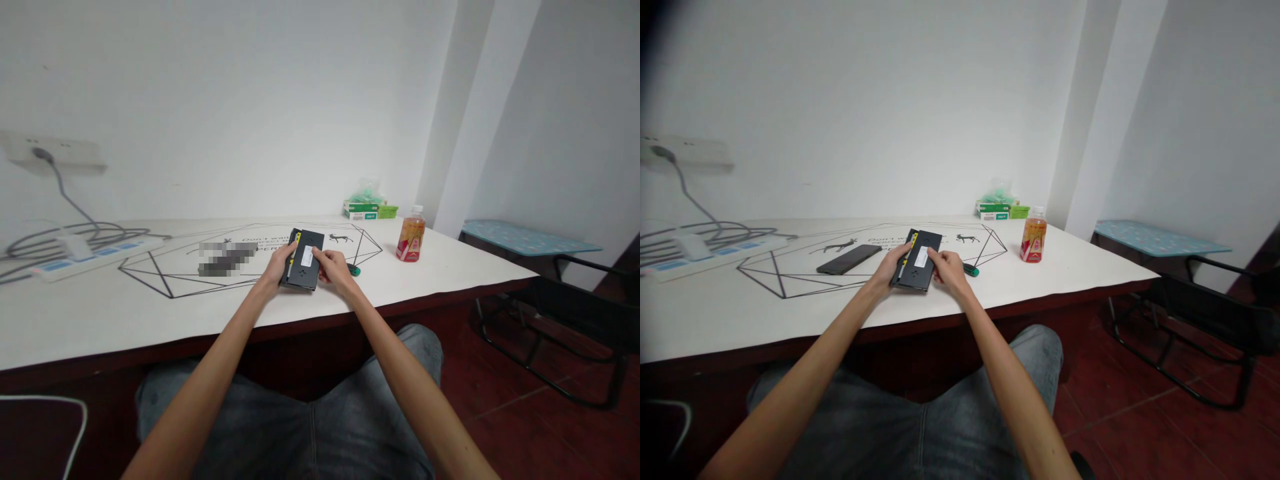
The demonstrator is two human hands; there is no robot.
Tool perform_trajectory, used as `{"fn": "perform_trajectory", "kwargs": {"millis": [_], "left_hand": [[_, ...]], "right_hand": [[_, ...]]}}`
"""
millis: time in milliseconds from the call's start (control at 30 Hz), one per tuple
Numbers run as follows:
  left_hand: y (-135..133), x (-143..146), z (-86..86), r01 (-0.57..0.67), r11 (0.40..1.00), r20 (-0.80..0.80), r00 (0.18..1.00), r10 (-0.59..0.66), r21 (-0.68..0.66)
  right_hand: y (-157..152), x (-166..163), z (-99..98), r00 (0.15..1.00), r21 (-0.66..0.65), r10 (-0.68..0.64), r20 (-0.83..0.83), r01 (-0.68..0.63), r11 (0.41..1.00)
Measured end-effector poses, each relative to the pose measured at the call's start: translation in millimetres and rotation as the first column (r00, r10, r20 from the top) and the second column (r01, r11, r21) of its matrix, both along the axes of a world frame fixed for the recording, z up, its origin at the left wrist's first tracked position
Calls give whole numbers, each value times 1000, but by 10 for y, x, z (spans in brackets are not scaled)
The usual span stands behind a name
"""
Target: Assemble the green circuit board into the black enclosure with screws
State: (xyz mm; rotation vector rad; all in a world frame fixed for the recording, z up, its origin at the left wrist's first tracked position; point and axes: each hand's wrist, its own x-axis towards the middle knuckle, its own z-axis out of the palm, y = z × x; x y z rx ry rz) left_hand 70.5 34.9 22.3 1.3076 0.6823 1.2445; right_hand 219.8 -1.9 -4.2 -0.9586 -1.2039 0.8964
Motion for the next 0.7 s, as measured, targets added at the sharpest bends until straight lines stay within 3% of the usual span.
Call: {"fn": "perform_trajectory", "kwargs": {"millis": [467,700], "left_hand": [[-56,-8,10,35,996,13,999,-34,-85],[-47,8,14,17,996,47,999,-13,-92]], "right_hand": [[13,30,-15,998,0,52,29,-52,999],[-29,-3,50,999,40,-37,-34,38,998]]}}
